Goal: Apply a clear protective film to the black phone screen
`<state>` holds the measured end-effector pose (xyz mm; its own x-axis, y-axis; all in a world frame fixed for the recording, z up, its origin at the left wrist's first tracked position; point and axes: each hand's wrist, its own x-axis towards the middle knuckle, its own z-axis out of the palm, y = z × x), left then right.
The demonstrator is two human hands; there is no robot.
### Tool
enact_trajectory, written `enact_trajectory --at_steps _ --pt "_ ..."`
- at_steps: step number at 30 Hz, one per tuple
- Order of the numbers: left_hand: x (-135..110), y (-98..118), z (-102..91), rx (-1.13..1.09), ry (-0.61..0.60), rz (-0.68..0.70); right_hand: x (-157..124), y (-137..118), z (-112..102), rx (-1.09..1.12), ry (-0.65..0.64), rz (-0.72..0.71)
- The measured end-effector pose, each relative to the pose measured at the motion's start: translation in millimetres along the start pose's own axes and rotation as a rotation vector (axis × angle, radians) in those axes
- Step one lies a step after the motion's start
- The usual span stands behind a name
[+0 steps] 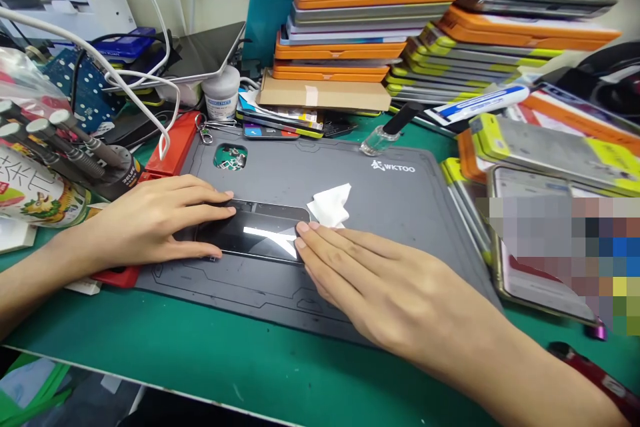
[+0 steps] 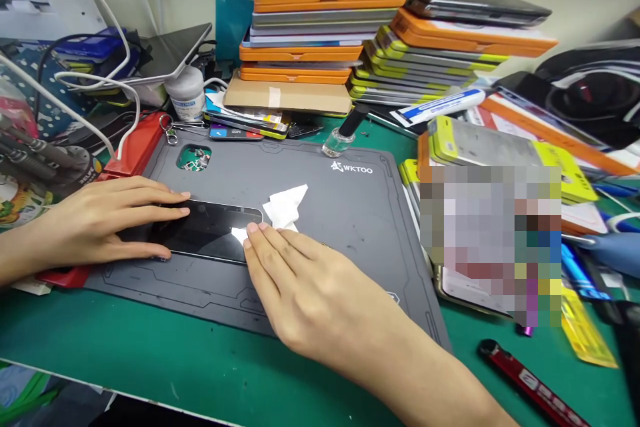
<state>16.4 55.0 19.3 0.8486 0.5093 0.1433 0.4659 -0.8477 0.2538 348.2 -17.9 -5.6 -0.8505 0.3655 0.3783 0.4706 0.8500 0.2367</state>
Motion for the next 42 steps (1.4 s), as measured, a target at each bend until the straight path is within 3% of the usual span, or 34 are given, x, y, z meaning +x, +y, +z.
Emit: enact_trajectory --at_steps 6,26,37,40,42 --pt "1 -2 3.8 0.071 0.048 0.074 2 -1 -1 -0.017 0.037 -0.002" --pt "2 -4 2.1 0.038 -0.004 -0.001 8 1 -6 -0.017 0.063 0.006" --pt "1 -1 -1.3 0.046 0.016 0.027 7 3 -8 -0.022 0.101 -0.004" --pt "0 -1 -0.9 0.042 0.022 0.033 7 6 -6 0.062 0.112 0.049" --pt "-1 -1 -0.3 0.037 0.028 0.030 7 9 -3 0.114 0.074 0.170"
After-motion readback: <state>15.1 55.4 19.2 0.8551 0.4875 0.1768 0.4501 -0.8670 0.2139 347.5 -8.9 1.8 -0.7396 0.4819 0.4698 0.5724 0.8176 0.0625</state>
